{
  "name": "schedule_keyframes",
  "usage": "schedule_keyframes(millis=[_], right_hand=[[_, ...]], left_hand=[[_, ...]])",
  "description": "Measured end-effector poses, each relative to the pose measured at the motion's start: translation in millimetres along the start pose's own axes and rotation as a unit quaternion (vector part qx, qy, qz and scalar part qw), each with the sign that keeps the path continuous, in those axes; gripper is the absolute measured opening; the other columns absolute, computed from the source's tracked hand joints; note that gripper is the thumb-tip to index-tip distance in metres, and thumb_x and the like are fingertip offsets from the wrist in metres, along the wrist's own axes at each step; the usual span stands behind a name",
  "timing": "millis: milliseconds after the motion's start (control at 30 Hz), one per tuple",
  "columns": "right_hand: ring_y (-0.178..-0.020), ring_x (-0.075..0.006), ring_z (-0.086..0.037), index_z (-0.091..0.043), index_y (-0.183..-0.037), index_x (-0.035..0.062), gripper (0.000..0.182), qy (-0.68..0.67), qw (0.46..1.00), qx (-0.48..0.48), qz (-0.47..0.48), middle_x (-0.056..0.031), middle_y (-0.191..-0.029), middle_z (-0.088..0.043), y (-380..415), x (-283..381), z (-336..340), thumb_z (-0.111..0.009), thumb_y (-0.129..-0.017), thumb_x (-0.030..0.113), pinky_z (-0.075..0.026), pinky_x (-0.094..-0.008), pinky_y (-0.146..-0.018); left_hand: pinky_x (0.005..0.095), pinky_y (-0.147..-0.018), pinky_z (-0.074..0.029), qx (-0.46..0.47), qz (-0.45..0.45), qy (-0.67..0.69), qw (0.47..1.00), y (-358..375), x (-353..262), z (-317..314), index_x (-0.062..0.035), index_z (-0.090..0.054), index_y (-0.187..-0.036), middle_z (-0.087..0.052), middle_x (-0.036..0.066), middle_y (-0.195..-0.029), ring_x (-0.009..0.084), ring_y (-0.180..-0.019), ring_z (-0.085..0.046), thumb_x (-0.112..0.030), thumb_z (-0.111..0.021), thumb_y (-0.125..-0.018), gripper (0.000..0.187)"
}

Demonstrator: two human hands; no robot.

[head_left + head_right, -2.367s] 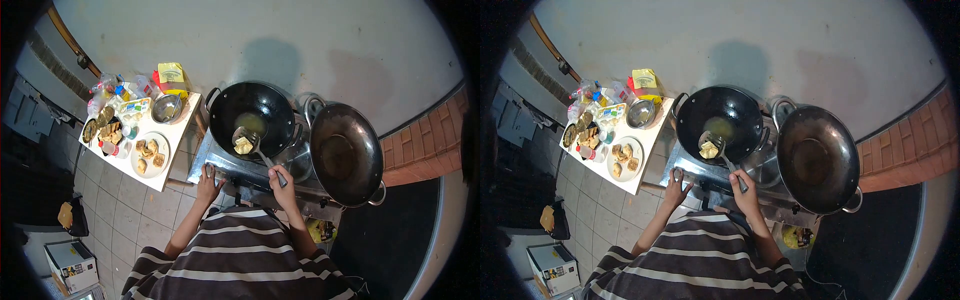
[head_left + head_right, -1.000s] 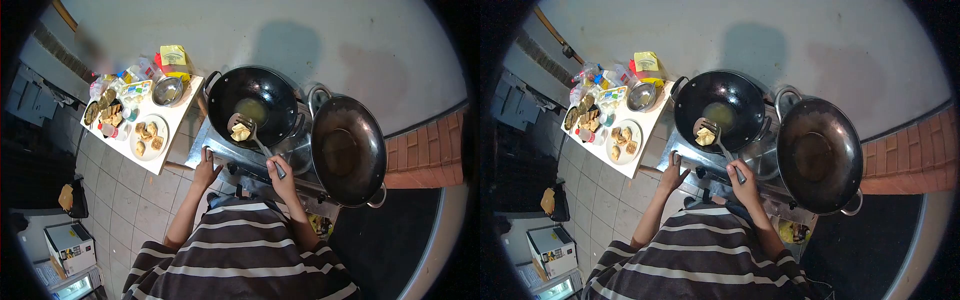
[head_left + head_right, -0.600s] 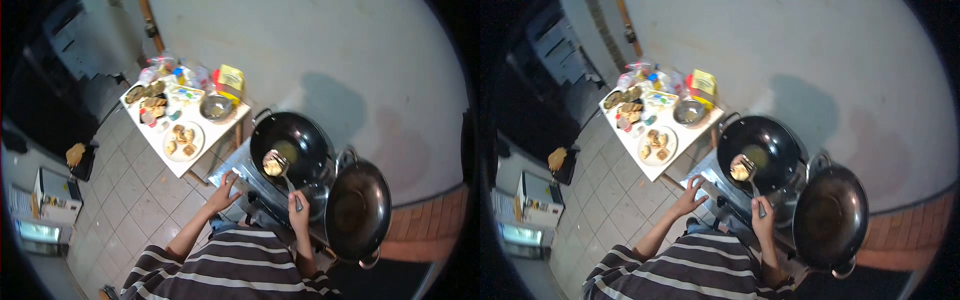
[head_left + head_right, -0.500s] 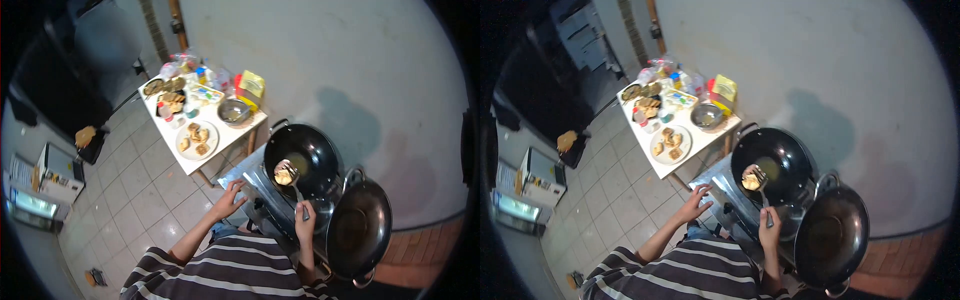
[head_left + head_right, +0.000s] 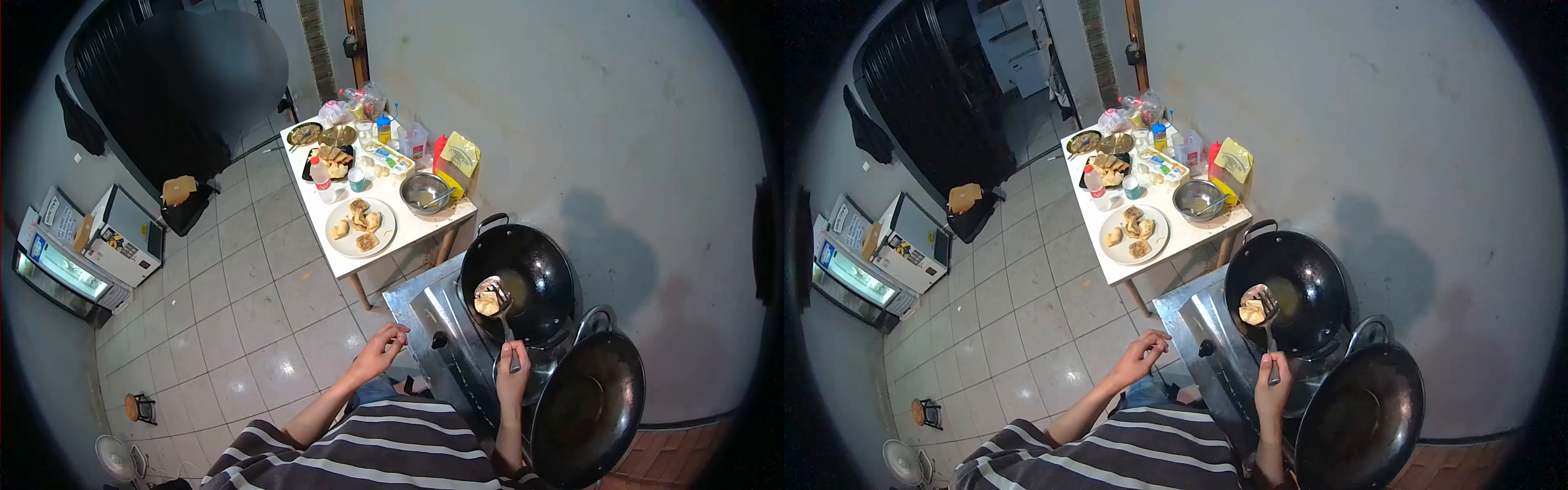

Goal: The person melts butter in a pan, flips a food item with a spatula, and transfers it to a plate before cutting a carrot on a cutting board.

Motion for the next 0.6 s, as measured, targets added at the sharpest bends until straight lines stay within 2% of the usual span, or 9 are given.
schedule_keyframes(millis=[167, 233, 400, 533, 600], right_hand=[[-0.062, -0.0089, -0.038, -0.050, -0.081, 0.0030, 0.025, -0.015, 1.000, -0.002, -0.002, 0.0008, -0.064, -0.039, 11.9, 2.1, 1.1, -0.054, -0.099, 0.019, -0.033, -0.0287, -0.056], [-0.061, -0.0151, -0.043, -0.052, -0.082, 0.0023, 0.028, 0.012, 1.000, 0.000, -0.010, -0.0044, -0.064, -0.043, 18.5, -0.1, 1.4, -0.055, -0.099, 0.024, -0.038, -0.0324, -0.059], [-0.066, -0.0147, -0.046, -0.052, -0.083, 0.0013, 0.027, 0.018, 1.000, -0.011, -0.011, -0.0060, -0.068, -0.046, 23.3, -1.8, 3.6, -0.054, -0.099, 0.022, -0.039, -0.0321, -0.062], [-0.067, -0.0133, -0.044, -0.052, -0.083, 0.0014, 0.025, -0.006, 0.999, -0.041, 0.005, -0.0046, -0.069, -0.045, 22.1, -3.5, 3.0, -0.053, -0.099, 0.020, -0.038, -0.0311, -0.062], [-0.068, -0.0123, -0.043, -0.051, -0.083, 0.0015, 0.024, -0.005, 0.999, -0.040, -0.017, -0.0034, -0.069, -0.044, 23.1, -10.8, 2.9, -0.053, -0.100, 0.019, -0.037, -0.0301, -0.063]], left_hand=[[0.0341, -0.087, -0.051, 0.012, -0.027, -0.039, 0.999, 6.2, -11.9, -2.7, -0.0003, -0.057, -0.094, -0.059, 0.012, -0.118, 0.0231, -0.105, -0.060, -0.017, -0.056, -0.098, 0.017], [0.0339, -0.087, -0.050, 0.015, -0.029, -0.039, 0.999, 5.8, -7.8, -6.1, -0.0008, -0.057, -0.093, -0.059, 0.012, -0.118, 0.0231, -0.105, -0.060, -0.018, -0.057, -0.098, 0.018], [0.0331, -0.086, -0.050, 0.049, -0.068, -0.039, 0.996, 4.5, -14.2, -16.7, -0.0026, -0.054, -0.090, -0.059, 0.013, -0.116, 0.0233, -0.103, -0.060, -0.017, -0.057, -0.097, 0.017], [0.0326, -0.086, -0.050, 0.042, -0.042, 0.009, 0.998, 5.0, -9.7, -13.1, -0.0033, -0.054, -0.093, -0.059, 0.012, -0.115, 0.0224, -0.102, -0.060, -0.015, -0.059, -0.096, 0.013], [0.0322, -0.087, -0.051, 0.026, -0.043, 0.017, 0.999, 8.4, -9.9, -5.5, -0.0037, -0.054, -0.096, -0.060, 0.011, -0.113, 0.0215, -0.102, -0.060, -0.013, -0.061, -0.094, 0.012]])
Point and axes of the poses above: each hand's wrist, its own y-axis away from the middle knuckle, its own z-axis out of the back of the hand, x = y × z, the point moved 9 cm from there along -y, towards the middle knuckle
